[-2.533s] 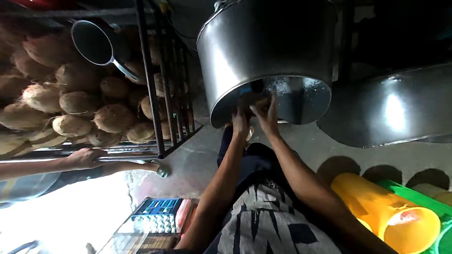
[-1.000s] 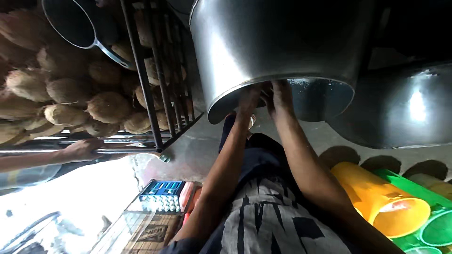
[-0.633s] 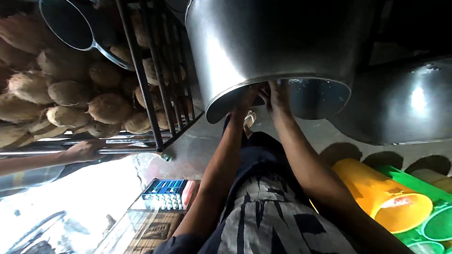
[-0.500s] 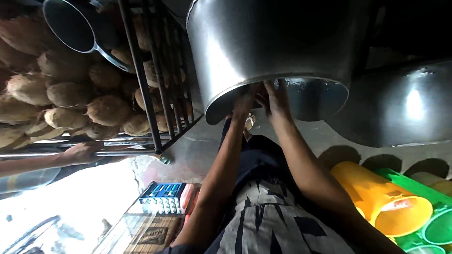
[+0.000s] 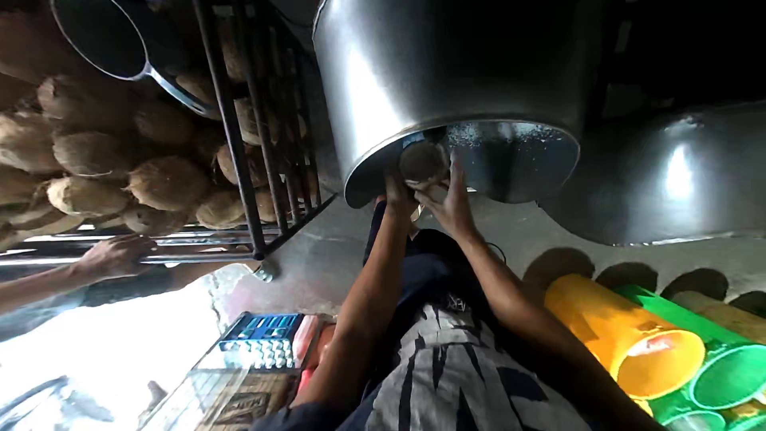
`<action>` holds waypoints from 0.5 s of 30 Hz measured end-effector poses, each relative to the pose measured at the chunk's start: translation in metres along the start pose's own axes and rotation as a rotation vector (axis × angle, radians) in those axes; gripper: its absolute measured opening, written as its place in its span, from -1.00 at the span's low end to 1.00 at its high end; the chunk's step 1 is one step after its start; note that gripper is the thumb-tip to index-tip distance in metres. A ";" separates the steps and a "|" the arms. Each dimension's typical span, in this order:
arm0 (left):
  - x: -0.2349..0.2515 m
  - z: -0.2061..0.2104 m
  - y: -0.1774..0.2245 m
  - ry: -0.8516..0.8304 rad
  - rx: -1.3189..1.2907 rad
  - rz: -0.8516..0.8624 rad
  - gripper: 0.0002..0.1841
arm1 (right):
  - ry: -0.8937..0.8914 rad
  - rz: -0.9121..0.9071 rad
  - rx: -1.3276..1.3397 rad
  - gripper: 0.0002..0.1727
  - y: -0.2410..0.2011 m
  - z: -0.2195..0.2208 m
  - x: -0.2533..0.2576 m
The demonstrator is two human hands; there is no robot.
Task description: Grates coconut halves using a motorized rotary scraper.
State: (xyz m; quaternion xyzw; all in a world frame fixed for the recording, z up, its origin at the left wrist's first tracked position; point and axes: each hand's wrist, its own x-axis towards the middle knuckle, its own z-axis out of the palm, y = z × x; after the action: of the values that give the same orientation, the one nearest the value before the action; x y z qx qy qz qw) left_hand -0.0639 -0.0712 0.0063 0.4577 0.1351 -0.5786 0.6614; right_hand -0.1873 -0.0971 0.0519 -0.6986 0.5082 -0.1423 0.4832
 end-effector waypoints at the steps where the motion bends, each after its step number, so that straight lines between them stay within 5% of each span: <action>1: 0.000 -0.012 -0.002 -0.033 -0.036 -0.020 -0.20 | -0.016 -0.028 -0.006 0.33 0.007 0.003 -0.005; 5: -0.012 -0.022 0.004 -0.085 -0.007 -0.101 -0.16 | -0.071 0.020 0.159 0.39 0.017 0.003 0.001; 8: -0.018 -0.006 0.010 -0.106 0.229 0.093 -0.26 | -0.061 0.225 0.491 0.26 -0.007 -0.005 0.024; 10: -0.013 0.012 0.012 -0.098 0.318 0.254 -0.35 | -0.007 0.334 0.670 0.06 -0.024 -0.011 0.046; 13: -0.019 0.063 0.025 -0.017 0.450 0.260 -0.53 | 0.092 0.495 0.693 -0.45 -0.057 -0.036 0.071; 15: -0.012 0.076 0.024 -0.026 0.454 0.229 -0.52 | 0.130 0.520 0.671 -0.54 -0.059 -0.042 0.077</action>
State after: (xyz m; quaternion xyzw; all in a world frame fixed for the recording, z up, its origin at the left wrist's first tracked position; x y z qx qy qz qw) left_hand -0.0726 -0.1233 0.0666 0.5995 -0.0595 -0.5210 0.6046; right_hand -0.1485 -0.1836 0.0986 -0.3408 0.6222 -0.2170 0.6705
